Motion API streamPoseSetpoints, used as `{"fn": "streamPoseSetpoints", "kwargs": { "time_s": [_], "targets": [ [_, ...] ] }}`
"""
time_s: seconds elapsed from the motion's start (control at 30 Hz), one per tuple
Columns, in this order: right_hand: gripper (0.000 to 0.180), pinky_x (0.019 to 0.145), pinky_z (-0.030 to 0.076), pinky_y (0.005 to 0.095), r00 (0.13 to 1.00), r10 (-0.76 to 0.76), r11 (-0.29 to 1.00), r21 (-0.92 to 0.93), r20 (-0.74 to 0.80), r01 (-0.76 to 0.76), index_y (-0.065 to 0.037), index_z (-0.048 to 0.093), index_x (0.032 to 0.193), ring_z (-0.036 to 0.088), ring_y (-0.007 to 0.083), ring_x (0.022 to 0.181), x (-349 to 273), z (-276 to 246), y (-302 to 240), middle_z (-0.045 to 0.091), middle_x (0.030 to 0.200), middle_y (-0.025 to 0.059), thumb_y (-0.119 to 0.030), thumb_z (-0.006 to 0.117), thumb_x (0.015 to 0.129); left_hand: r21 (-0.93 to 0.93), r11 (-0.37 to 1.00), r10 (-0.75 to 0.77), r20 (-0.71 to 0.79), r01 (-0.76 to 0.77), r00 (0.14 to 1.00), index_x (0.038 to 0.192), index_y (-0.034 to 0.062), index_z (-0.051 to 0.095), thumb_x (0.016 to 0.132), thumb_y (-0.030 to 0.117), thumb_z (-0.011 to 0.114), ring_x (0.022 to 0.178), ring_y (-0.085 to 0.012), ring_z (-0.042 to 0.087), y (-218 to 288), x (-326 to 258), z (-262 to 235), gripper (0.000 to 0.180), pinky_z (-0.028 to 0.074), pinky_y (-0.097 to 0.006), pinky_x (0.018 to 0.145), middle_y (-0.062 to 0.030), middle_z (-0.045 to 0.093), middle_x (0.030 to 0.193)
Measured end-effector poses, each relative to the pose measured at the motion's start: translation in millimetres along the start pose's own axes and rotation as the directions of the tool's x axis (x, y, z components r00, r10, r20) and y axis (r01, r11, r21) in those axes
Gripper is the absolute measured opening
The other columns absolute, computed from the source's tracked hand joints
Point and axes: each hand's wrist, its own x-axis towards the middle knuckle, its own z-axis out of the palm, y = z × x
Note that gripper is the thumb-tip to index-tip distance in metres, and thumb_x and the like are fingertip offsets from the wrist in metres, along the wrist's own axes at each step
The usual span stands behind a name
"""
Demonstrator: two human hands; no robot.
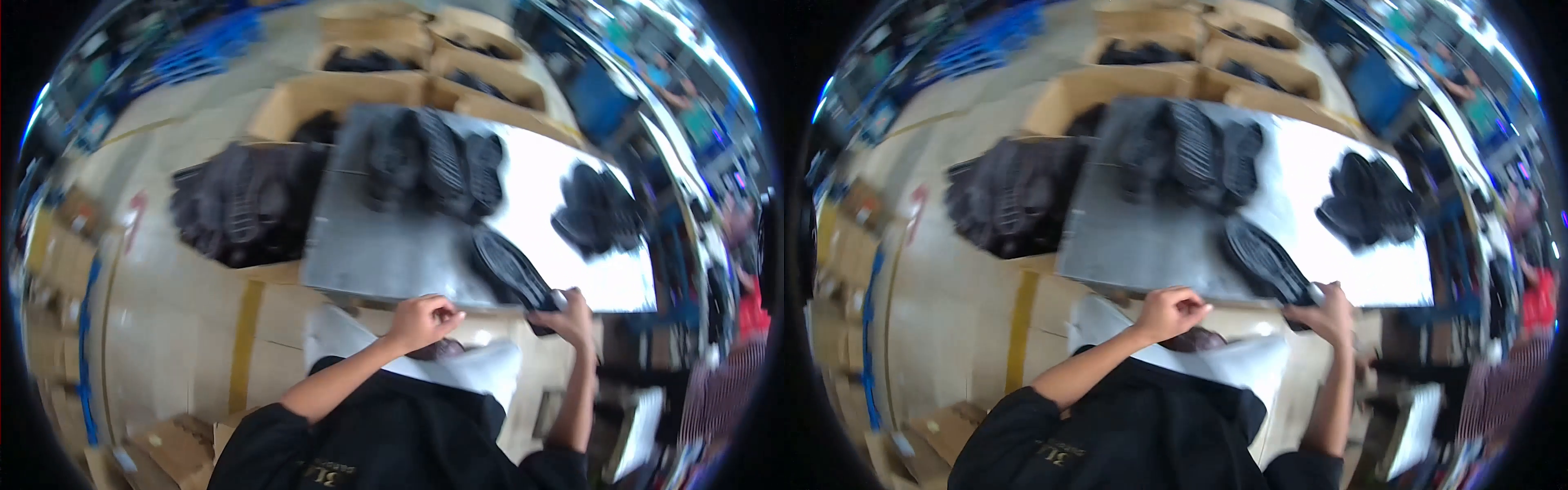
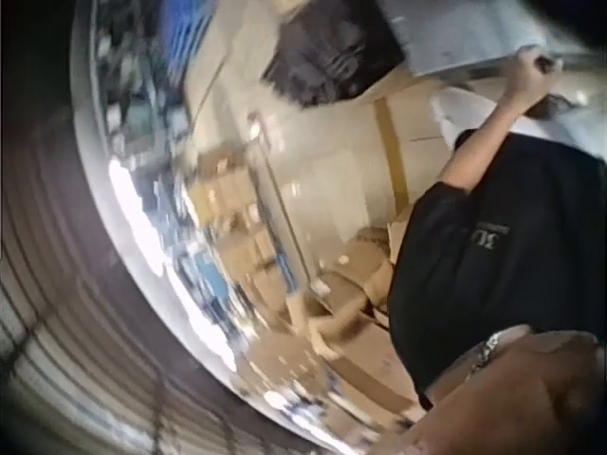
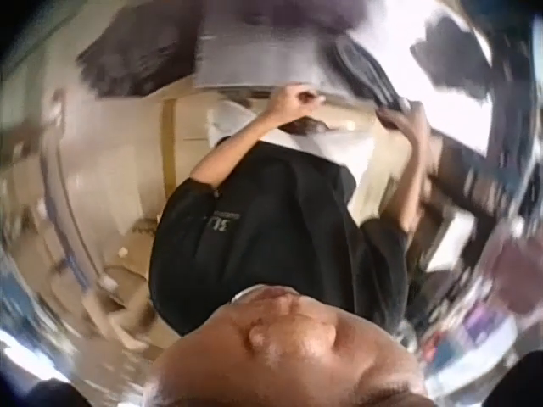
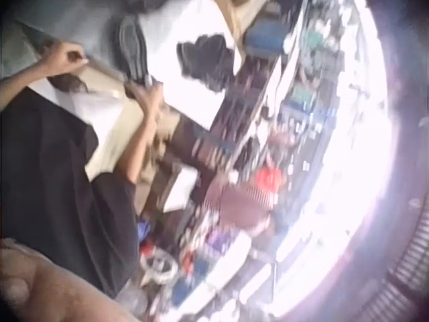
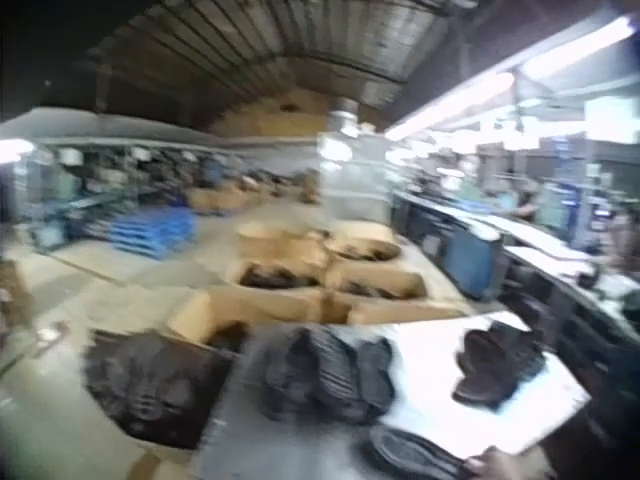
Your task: Cleaning and preparing rubber shoe soles using a cloth and cleaning agent at a factory workstation.
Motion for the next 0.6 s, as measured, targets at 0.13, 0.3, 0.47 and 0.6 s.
{"fn": "streamPoseSetpoints", "kwargs": {
  "time_s": [0.13, 0.3, 0.47, 0.6],
  "targets": [
    [0.074, 0.087, 0.048, 0.0373, 0.979, 0.202, 0.971, 0.137, -0.035, -0.196, 0.004, 0.066, 0.105, 0.064, 0.0319, 0.096, -35.4, 34.4, -38.8, 0.064, 0.102, 0.0263, -0.051, 0.08, 0.058, -0.513, 0.535, -0.216, 0.685, 0.671, 0.696, 0.115, 0.0018, 0.056, 0.089, 0.056, 0.051, 0.095, -0.0184, 0.063, -22.2, -33.4, 67.9, 0.061, 0.051, -0.03, 0.079, -0.0073, 0.063, 0.107],
    [0.063, 0.074, 0.05, 0.0398, 0.995, 0.045, 0.938, 0.338, 0.092, -0.074, 0.009, 0.054, 0.111, 0.065, 0.034, 0.08, -60.9, 41.4, -41.8, 0.064, 0.086, 0.0266, -0.042, 0.07, 0.077, -0.607, -0.318, -0.151, 0.791, 0.728, 0.593, 0.131, 0.0061, 0.046, 0.087, 0.071, 0.03, 0.115, -0.0304, 0.054, 1.3, -18.5, 74.4, 0.08, 0.041, -0.045, 0.099, -0.0152, 0.056, 0.123],
    [0.03, 0.072, 0.045, 0.0408, 0.989, -0.146, 0.962, 0.231, -0.009, 0.144, 0.004, 0.045, 0.108, 0.057, 0.0372, 0.075, -17.4, 33.6, -4.6, 0.057, 0.083, 0.0237, -0.021, 0.052, 0.092, -0.522, -0.345, 0.06, 0.817, 0.78, 0.574, 0.131, 0.0033, 0.046, 0.091, 0.063, 0.032, 0.114, -0.0329, 0.054, 3.3, -35.8, 51.8, 0.073, 0.042, -0.054, 0.096, -0.0196, 0.057, 0.12],
    [0.019, 0.065, 0.044, 0.0369, 0.97, -0.234, 0.971, 0.054, 0.071, 0.231, 0.001, 0.055, 0.098, 0.054, 0.0261, 0.069, 14.5, 28.7, -28.8, 0.058, 0.078, 0.0157, -0.017, 0.047, 0.096, -0.457, -0.443, 0.036, 0.851, 0.771, 0.524, 0.13, 0.0013, 0.047, 0.092, 0.058, 0.035, 0.117, -0.0425, 0.05, 22.2, -40.2, 44.9, 0.069, 0.038, -0.057, 0.099, -0.023, 0.055, 0.12]
  ]
}}
